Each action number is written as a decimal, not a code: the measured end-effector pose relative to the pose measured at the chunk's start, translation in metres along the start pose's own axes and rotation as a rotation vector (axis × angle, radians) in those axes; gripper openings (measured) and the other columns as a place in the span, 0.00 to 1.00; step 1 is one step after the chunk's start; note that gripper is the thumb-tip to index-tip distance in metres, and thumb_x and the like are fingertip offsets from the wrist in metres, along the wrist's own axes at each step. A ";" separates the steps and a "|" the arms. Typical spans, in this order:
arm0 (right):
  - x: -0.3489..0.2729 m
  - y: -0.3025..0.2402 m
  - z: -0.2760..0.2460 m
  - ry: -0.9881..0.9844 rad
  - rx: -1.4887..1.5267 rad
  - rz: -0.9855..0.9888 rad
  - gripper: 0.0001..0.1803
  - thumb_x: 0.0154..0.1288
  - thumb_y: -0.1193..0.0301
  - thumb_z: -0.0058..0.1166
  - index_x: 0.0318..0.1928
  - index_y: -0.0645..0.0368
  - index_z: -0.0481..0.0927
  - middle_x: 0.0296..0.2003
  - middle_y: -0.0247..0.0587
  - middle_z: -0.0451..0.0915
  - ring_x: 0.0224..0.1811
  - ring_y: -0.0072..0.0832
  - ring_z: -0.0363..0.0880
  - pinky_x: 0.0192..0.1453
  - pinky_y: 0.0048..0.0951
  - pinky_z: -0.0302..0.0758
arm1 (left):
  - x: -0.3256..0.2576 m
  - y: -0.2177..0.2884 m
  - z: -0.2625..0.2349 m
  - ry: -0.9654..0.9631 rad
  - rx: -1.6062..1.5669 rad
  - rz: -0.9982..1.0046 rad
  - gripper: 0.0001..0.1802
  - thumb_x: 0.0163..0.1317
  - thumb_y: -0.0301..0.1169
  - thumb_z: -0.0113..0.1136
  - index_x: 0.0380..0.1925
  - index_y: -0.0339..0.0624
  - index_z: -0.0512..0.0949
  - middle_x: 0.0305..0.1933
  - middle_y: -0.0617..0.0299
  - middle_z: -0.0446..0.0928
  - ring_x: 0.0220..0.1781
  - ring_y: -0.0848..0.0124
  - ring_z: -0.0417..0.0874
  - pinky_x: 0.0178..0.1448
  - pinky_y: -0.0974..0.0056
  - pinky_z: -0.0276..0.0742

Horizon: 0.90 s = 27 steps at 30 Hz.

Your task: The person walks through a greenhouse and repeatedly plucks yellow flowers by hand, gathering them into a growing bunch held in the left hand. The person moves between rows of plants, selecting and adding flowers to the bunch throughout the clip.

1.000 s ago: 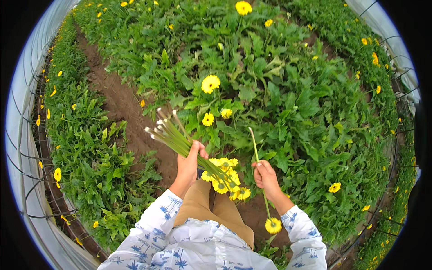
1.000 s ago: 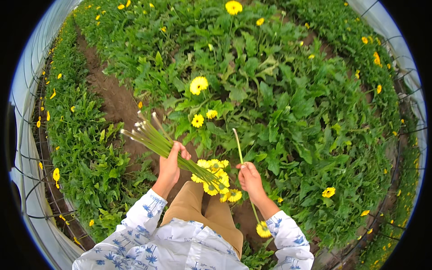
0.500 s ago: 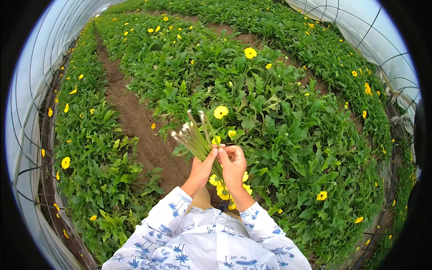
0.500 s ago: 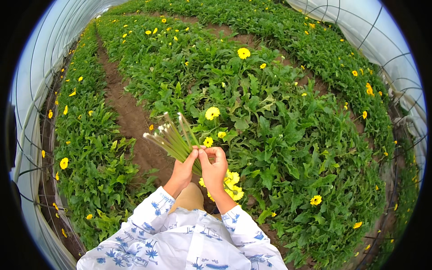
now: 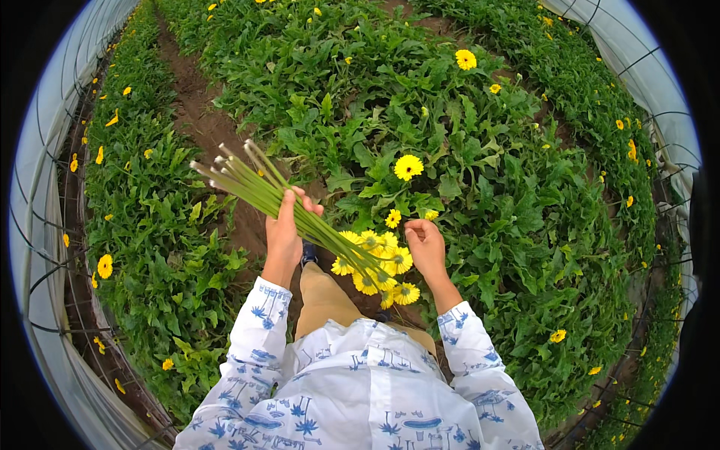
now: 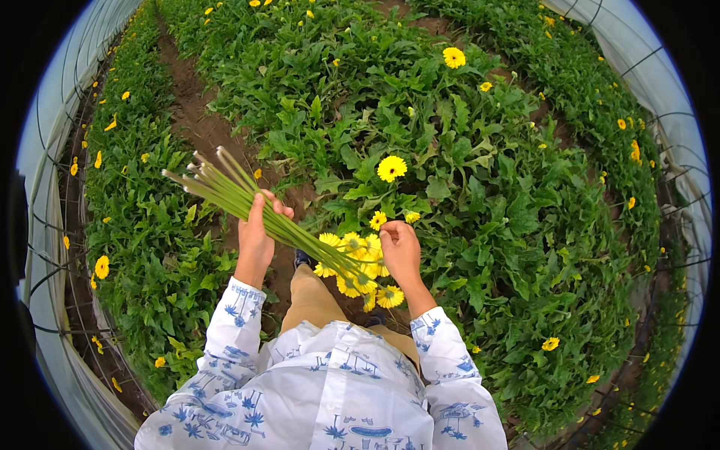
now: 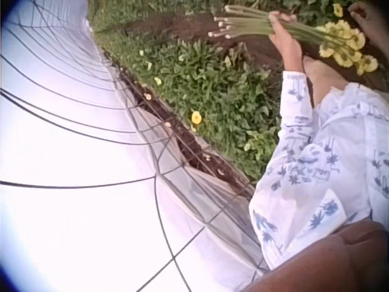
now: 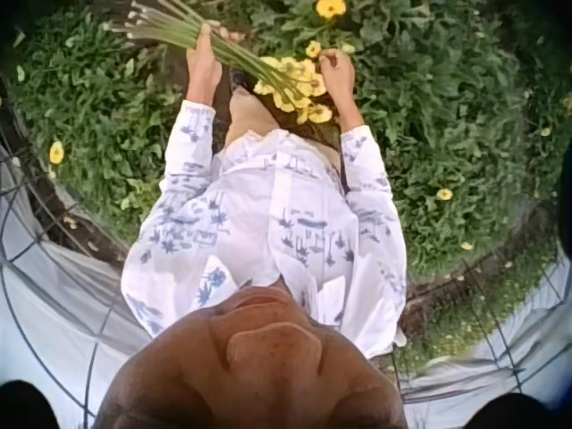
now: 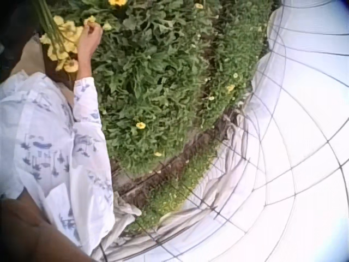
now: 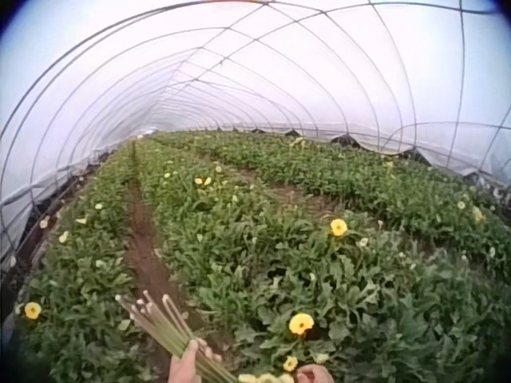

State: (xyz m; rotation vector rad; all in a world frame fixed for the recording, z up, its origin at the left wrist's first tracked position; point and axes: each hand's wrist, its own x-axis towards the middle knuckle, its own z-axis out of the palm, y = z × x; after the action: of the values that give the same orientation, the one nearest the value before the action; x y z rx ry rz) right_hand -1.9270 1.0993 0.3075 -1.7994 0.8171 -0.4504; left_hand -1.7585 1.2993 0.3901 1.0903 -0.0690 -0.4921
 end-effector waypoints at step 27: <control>0.257 0.176 0.135 -0.157 -1.461 0.315 0.09 0.56 0.74 0.56 0.39 0.55 0.78 0.38 0.41 0.72 0.35 0.36 0.78 0.34 0.32 0.76 | 0.330 -0.096 -0.083 -0.181 0.199 -0.599 0.12 0.73 0.38 0.44 0.36 0.40 0.70 0.26 0.63 0.68 0.32 0.70 0.72 0.43 0.62 0.73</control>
State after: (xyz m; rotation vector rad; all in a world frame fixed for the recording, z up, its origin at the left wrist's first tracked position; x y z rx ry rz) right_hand -1.7173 0.9692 0.0744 -2.8339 1.4574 0.7149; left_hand -1.4742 1.1962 0.2077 1.2562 0.0548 -1.1409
